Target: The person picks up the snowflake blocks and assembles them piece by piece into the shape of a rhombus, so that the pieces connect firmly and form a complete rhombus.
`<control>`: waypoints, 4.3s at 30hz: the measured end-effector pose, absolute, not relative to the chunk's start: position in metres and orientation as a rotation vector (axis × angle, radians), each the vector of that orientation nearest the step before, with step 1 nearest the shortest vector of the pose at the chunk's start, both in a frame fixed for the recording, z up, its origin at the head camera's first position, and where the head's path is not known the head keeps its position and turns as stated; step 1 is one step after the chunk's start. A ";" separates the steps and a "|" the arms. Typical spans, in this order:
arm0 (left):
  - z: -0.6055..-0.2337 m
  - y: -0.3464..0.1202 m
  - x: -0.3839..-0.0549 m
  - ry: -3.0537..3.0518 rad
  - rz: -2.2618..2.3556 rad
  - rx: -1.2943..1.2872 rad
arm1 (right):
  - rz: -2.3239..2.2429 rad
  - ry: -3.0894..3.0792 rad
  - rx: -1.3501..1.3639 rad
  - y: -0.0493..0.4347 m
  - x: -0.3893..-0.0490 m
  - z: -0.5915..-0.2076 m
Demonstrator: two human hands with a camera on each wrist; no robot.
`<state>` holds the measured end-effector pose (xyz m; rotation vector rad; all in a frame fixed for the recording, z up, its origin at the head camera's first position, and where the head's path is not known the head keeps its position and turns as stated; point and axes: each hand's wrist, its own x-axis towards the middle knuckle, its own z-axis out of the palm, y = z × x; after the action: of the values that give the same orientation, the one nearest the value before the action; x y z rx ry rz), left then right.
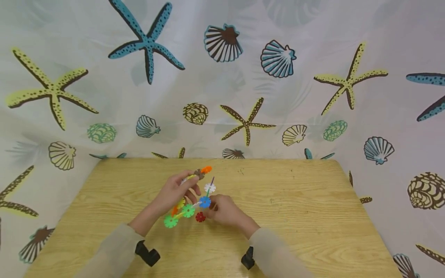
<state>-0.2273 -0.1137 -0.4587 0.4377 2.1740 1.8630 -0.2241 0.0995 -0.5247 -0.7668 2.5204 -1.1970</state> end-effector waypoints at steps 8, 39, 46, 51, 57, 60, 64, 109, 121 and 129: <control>-0.457 -0.115 -0.226 2.182 1.928 0.334 | -0.957 2.609 -0.940 0.081 -0.216 -0.539; -0.458 -0.114 -0.221 2.181 1.917 0.324 | -1.570 2.484 -0.447 0.105 -0.232 -0.521; -0.458 -0.111 -0.222 2.184 1.867 0.332 | -1.850 2.482 -0.282 0.123 -0.246 -0.477; -0.458 -0.109 -0.223 2.190 1.833 0.312 | -1.992 2.410 -0.278 0.127 -0.250 -0.456; -0.459 -0.108 -0.223 2.198 1.790 0.282 | -1.997 2.378 -0.321 0.126 -0.251 -0.449; -0.459 -0.108 -0.224 2.201 1.772 0.302 | -1.991 2.377 -0.354 0.125 -0.250 -0.448; -0.458 -0.108 -0.224 2.203 1.753 0.357 | -1.963 2.402 -0.413 0.124 -0.249 -0.447; -0.467 -0.076 -0.215 2.198 1.960 0.277 | -1.810 2.203 -0.363 0.117 -0.228 -0.492; -0.471 -0.074 -0.213 2.217 2.012 0.183 | -1.873 2.176 -0.509 0.121 -0.229 -0.479; -0.470 -0.073 -0.211 2.224 2.003 0.215 | -1.891 2.157 -0.450 0.124 -0.230 -0.476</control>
<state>-0.2107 -0.0729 -0.4703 0.2151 2.2238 2.0029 -0.2299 0.1239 -0.4764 -0.4505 2.1570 -1.8908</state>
